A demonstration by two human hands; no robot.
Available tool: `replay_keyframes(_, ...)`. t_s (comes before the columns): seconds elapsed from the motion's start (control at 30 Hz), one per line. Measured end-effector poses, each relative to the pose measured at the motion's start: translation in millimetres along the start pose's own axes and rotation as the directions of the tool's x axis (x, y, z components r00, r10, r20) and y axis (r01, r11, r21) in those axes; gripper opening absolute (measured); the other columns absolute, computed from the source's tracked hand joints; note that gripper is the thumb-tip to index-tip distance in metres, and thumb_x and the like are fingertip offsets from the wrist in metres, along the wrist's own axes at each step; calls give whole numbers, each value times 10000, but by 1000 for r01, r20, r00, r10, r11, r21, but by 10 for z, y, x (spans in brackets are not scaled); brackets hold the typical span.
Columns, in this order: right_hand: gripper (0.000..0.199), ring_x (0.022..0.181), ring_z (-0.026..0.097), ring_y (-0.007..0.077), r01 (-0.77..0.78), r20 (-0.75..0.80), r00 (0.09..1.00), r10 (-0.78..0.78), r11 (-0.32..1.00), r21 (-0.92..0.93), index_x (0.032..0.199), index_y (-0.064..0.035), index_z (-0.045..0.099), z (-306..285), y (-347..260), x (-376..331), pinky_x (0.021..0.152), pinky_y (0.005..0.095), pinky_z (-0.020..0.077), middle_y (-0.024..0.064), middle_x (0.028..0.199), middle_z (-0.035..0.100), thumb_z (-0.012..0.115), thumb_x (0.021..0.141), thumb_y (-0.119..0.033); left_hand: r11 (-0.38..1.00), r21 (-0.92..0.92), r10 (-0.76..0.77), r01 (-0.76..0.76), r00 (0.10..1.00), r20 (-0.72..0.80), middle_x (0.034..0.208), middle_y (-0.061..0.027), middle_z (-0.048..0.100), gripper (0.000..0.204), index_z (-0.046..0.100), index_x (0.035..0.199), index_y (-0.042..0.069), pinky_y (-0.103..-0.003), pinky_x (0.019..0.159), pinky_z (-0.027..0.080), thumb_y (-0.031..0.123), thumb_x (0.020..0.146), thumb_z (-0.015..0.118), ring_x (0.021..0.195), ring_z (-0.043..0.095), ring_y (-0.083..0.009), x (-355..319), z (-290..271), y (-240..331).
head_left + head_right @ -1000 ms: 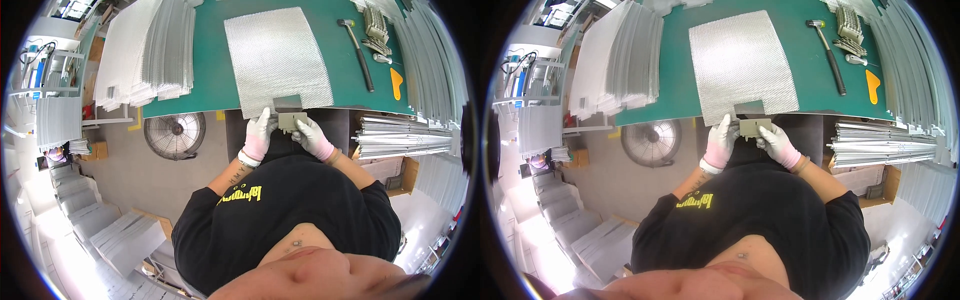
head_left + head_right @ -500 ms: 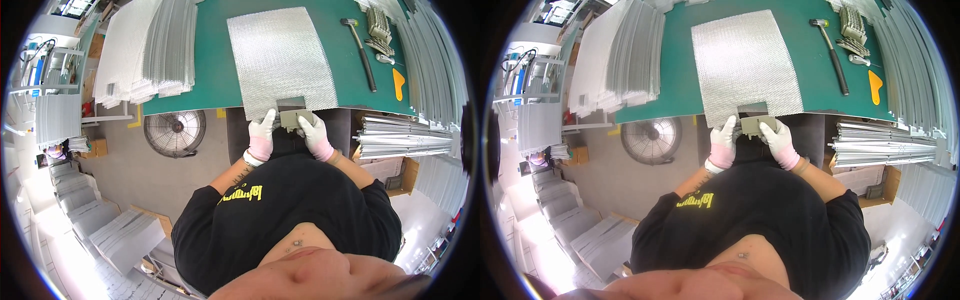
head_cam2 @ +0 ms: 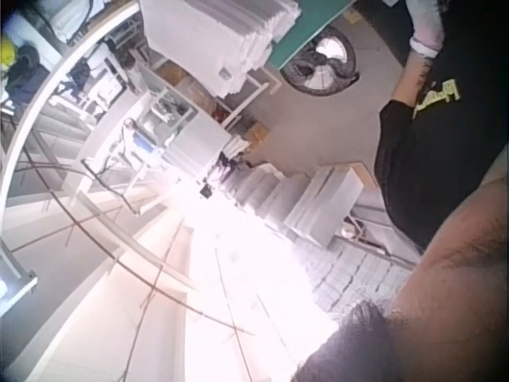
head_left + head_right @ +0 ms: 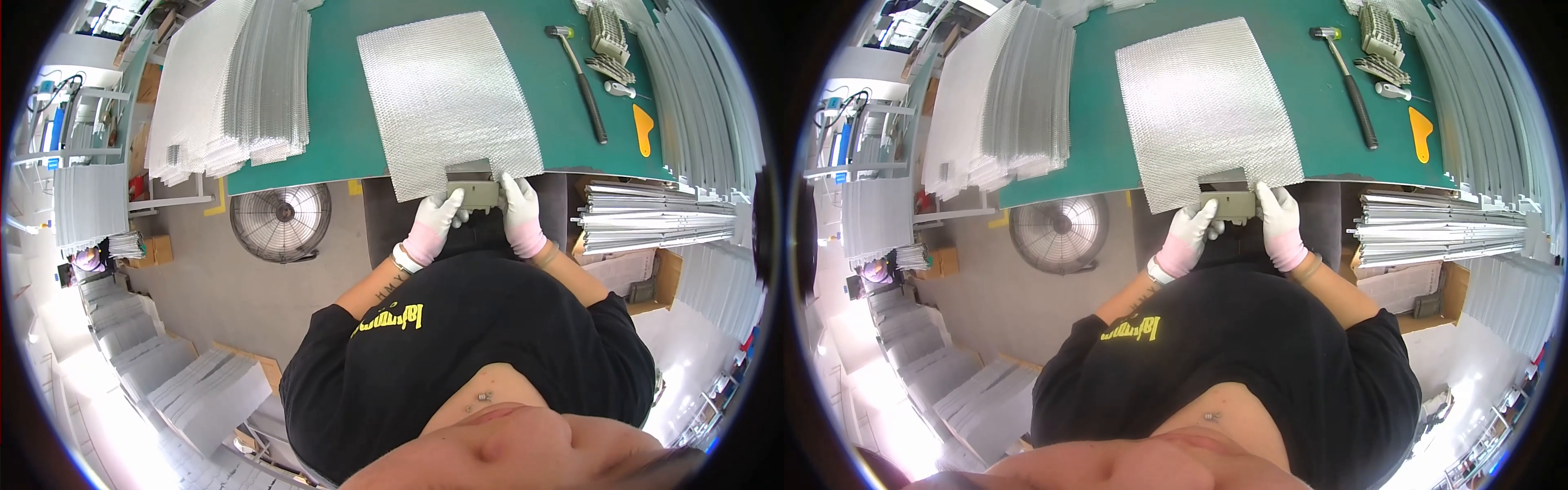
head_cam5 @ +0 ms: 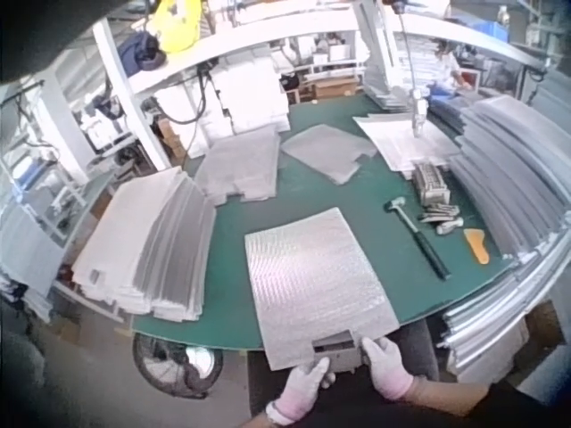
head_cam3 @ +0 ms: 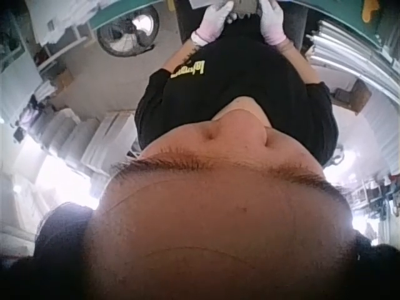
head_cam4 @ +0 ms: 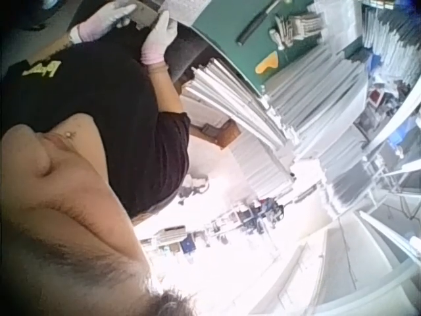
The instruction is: Assembling metal mesh filters using frames, latches, and tools at a manufacturing station.
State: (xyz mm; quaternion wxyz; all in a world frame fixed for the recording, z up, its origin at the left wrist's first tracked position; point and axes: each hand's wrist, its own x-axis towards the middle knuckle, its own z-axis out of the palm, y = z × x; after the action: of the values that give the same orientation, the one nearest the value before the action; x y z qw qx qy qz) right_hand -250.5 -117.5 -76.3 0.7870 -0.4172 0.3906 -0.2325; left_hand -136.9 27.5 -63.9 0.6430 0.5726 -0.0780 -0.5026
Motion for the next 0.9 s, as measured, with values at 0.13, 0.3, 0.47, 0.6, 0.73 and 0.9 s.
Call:
replay_keyframes(0.13, 240, 698, 566, 80, -23, -6, 1000, 23, 1000, -12, 898, 0, 643, 97, -212, -76, 662, 238, 466, 33, 799, 642, 635, 969, -230, 986, -164, 34, -27, 999, 40, 892, -65, 684, 341, 643, 1092, -10, -232, 645, 501, 310, 1016, 553, 728, 634, -107, -46, 27, 42)
replay_keyframes(0.3, 238, 700, 571, 79, -16, -10, 1000, 16, 1000, -12, 887, 3, 647, 107, -203, -69, 662, 241, 468, 26, 790, 644, 646, 963, -223, 962, -274, -28, 24, 1000, -11, 1027, -102, 685, 336, 584, 1183, -27, -275, 727, 567, 267, 1024, 543, 859, 693, -165, -104, 70, 41)
replay_keyframes(0.47, 240, 706, 564, 61, 8, -11, 1000, -9, 995, -98, 880, 3, 650, 108, -166, -78, 659, 228, 463, 12, 807, 653, 645, 969, -220, 962, -263, -75, 78, 997, 21, 1113, -118, 670, 343, 548, 1239, -18, -298, 794, 580, 252, 1028, 537, 969, 691, -201, -117, 6, 105)
replay_keyframes(0.6, 226, 718, 560, 50, 56, 8, 998, -55, 986, -159, 892, -2, 653, 76, -148, -67, 665, 223, 464, 1, 818, 647, 639, 975, -212, 884, -462, -17, 68, 993, 114, 1199, -127, 642, 347, 521, 1280, -4, -324, 852, 576, 241, 1035, 518, 1052, 666, -217, -145, -21, 23)
replay_keyframes(0.73, 219, 727, 553, 48, 80, -29, 996, -86, 985, -153, 897, 5, 652, 165, -201, -94, 670, 228, 465, -4, 805, 639, 647, 972, -201, 921, -386, -16, 43, 997, 72, 1224, -127, 634, 326, 519, 1273, 6, -332, 880, 572, 232, 1037, 512, 1081, 661, -229, -155, 19, 107)
replay_keyframes(0.9, 239, 737, 540, 44, 114, -27, 992, -121, 977, -180, 889, 14, 640, 143, -97, -75, 669, 227, 465, 3, 812, 639, 655, 968, -211, 900, -435, 27, -15, 999, 20, 1230, -141, 632, 323, 512, 1274, -8, -335, 890, 570, 215, 1041, 500, 1086, 662, -236, -141, 117, 21)
